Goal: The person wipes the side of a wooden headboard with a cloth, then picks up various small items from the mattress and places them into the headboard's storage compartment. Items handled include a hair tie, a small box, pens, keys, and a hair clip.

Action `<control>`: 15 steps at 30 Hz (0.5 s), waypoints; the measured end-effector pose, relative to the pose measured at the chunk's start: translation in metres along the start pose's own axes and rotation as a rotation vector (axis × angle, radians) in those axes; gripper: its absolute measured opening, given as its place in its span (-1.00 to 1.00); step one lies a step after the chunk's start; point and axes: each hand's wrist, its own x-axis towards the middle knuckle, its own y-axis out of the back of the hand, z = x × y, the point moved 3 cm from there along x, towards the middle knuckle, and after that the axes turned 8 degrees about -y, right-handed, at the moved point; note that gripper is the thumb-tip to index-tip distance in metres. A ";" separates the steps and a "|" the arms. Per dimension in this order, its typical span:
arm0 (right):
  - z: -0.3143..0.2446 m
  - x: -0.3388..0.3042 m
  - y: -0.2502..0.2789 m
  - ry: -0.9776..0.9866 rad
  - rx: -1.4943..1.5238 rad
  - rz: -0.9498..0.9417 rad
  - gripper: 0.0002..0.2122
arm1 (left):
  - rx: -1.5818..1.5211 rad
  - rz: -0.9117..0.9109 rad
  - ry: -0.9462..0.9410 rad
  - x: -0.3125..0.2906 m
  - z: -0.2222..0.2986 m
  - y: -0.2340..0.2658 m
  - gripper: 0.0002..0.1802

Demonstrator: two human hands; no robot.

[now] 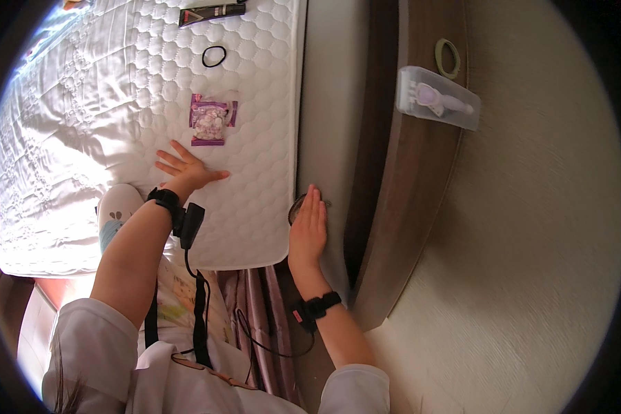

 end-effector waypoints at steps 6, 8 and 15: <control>0.042 -0.034 0.013 -0.338 0.727 0.144 -0.49 | 0.000 0.022 -0.007 0.004 -0.003 -0.003 0.80; 0.047 -0.037 0.015 -0.329 0.819 0.112 -0.44 | 0.013 0.032 -0.012 0.006 -0.003 -0.003 0.80; 0.050 -0.038 0.019 -0.462 0.995 0.071 -0.41 | 0.011 0.102 -0.015 0.002 -0.001 -0.005 0.79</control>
